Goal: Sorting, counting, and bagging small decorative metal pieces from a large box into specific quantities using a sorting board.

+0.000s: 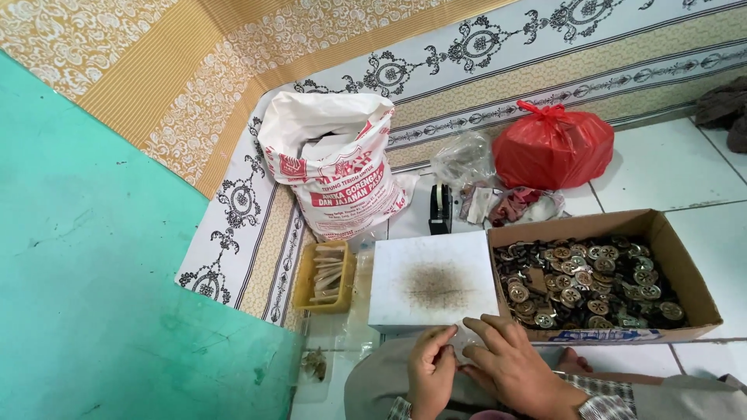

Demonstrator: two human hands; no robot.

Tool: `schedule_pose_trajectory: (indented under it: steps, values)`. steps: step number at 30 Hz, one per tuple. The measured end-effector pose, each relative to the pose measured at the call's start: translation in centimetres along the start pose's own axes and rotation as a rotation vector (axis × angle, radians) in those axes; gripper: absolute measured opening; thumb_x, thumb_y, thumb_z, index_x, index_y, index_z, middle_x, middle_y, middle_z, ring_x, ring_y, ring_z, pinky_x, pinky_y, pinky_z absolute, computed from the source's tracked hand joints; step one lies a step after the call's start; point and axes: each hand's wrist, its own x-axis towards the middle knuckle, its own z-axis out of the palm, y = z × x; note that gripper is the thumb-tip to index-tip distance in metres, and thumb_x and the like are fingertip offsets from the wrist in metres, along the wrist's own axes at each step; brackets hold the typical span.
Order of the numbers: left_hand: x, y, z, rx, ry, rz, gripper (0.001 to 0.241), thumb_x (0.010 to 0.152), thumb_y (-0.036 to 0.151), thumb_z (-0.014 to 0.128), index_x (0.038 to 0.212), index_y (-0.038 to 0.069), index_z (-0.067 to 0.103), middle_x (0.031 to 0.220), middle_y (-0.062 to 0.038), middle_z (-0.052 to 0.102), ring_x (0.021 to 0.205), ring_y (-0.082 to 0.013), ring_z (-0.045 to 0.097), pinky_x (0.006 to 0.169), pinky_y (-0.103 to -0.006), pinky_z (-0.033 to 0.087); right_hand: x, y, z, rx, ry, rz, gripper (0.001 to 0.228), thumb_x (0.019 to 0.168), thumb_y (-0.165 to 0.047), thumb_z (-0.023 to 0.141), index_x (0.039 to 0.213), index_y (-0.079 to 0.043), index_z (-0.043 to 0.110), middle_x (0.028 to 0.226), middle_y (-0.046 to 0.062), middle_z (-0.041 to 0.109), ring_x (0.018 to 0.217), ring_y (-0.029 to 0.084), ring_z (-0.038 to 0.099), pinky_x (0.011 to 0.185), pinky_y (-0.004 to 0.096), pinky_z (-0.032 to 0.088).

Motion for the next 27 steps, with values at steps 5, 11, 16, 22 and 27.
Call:
schedule_pose_trajectory:
  steps: [5,11,16,22,27]
  values:
    - [0.2,1.2,-0.5,-0.016,-0.043,0.009,0.036,0.083,-0.016,0.057,0.113,-0.004,0.072,0.118,-0.011,0.07,0.068,-0.012,0.061,0.06,-0.0242,0.054,-0.3,-1.2,-1.3,0.052,-0.001,-0.041,0.021,0.085,-0.03,0.076,0.099,-0.014,0.073,0.141,0.011,0.054,0.13,0.035,0.045,0.103,0.052,0.039]
    - [0.7,2.3,-1.8,0.199,-0.092,-0.029,0.047,0.083,-0.007,0.063,0.128,0.005,0.063,0.12,-0.007,0.068,0.077,-0.0122,0.061,0.068,-0.0255,0.054,-0.1,-2.1,-1.8,0.098,-0.083,-0.155,0.022,0.086,-0.027,0.075,0.101,-0.012,0.073,0.132,0.01,0.062,0.124,0.032,0.05,0.099,0.05,0.041]
    - [1.7,4.6,-2.6,0.357,-0.192,-0.027,0.049,0.08,-0.004,0.069,0.127,0.007,0.061,0.117,-0.006,0.065,0.078,-0.014,0.059,0.068,-0.0267,0.052,0.0,-2.3,-1.5,0.102,-0.097,-0.262,0.019,0.091,-0.025,0.072,0.101,-0.009,0.072,0.129,0.011,0.063,0.119,0.029,0.052,0.097,0.048,0.041]
    - [2.1,3.2,-2.3,0.344,-0.129,0.025,0.015,0.078,-0.007,0.07,0.085,0.005,0.065,0.09,-0.003,0.066,0.065,-0.0123,0.055,0.057,-0.0252,0.046,-0.6,-2.2,-2.6,0.141,-0.087,-0.247,0.015,0.091,-0.025,0.071,0.095,-0.011,0.071,0.135,0.014,0.059,0.124,0.032,0.049,0.1,0.049,0.039]
    - [2.2,2.0,-1.5,0.157,-0.18,-0.151,0.016,0.08,-0.008,0.063,0.087,0.005,0.059,0.12,-0.01,0.072,0.067,-0.0093,0.053,0.058,-0.0232,0.047,-1.8,-0.5,-2.1,0.085,-0.169,-0.162,0.02,0.085,-0.029,0.076,0.098,-0.013,0.074,0.147,0.017,0.049,0.135,0.038,0.039,0.104,0.055,0.035]
